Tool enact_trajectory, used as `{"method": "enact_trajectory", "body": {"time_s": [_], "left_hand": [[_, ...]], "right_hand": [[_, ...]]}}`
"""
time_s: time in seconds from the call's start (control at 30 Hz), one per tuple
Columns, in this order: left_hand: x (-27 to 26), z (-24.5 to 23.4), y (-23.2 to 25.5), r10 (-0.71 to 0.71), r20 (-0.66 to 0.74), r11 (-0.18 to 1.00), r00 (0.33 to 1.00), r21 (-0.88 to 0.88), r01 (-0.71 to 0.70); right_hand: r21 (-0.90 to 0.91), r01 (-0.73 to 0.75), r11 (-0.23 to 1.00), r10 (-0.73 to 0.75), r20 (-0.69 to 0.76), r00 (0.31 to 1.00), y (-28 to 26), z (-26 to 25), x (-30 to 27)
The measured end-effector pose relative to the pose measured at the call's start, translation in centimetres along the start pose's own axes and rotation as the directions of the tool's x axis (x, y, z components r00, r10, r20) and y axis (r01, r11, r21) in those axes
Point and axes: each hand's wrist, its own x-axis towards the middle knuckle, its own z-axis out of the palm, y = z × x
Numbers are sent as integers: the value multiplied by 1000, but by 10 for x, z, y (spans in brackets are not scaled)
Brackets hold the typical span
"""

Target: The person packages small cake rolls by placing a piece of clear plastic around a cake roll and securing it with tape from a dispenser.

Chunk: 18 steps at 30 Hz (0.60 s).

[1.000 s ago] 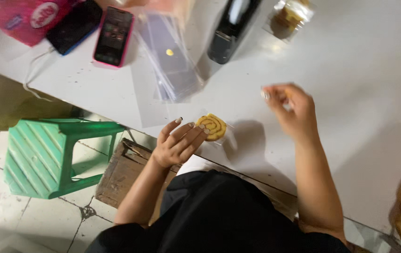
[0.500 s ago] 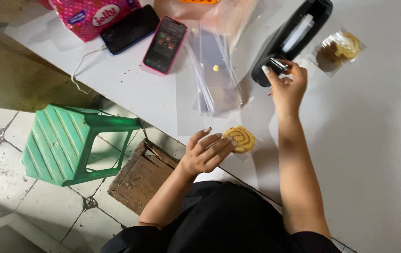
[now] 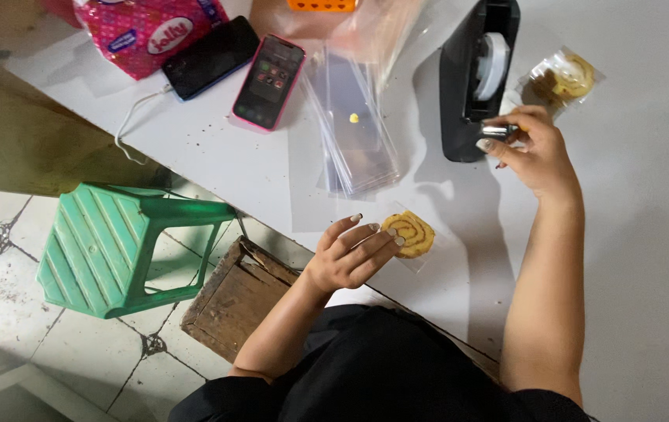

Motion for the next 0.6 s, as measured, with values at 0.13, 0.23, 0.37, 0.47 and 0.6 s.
{"method": "enact_trajectory", "body": {"time_s": [0.13, 0.23, 0.37, 0.47, 0.6], "left_hand": [[9, 16, 9, 20, -65, 1000, 998, 25, -18], [10, 29, 22, -110, -187, 991, 976, 53, 122], [7, 31, 25, -65, -196, 991, 978, 102, 86], [4, 33, 29, -42, -208, 989, 977, 133, 71], [-2, 38, 29, -6, -231, 983, 973, 179, 48]], "right_hand": [[-41, -194, 980, 193, -26, 981, -21, 4, 4], [138, -12, 990, 44, -235, 971, 1, 17, 9], [238, -93, 967, 157, -268, 951, 0, 23, 15], [237, -145, 961, 213, -295, 931, -2, 26, 14], [296, -156, 942, 244, -287, 926, -15, 24, 11]]}}
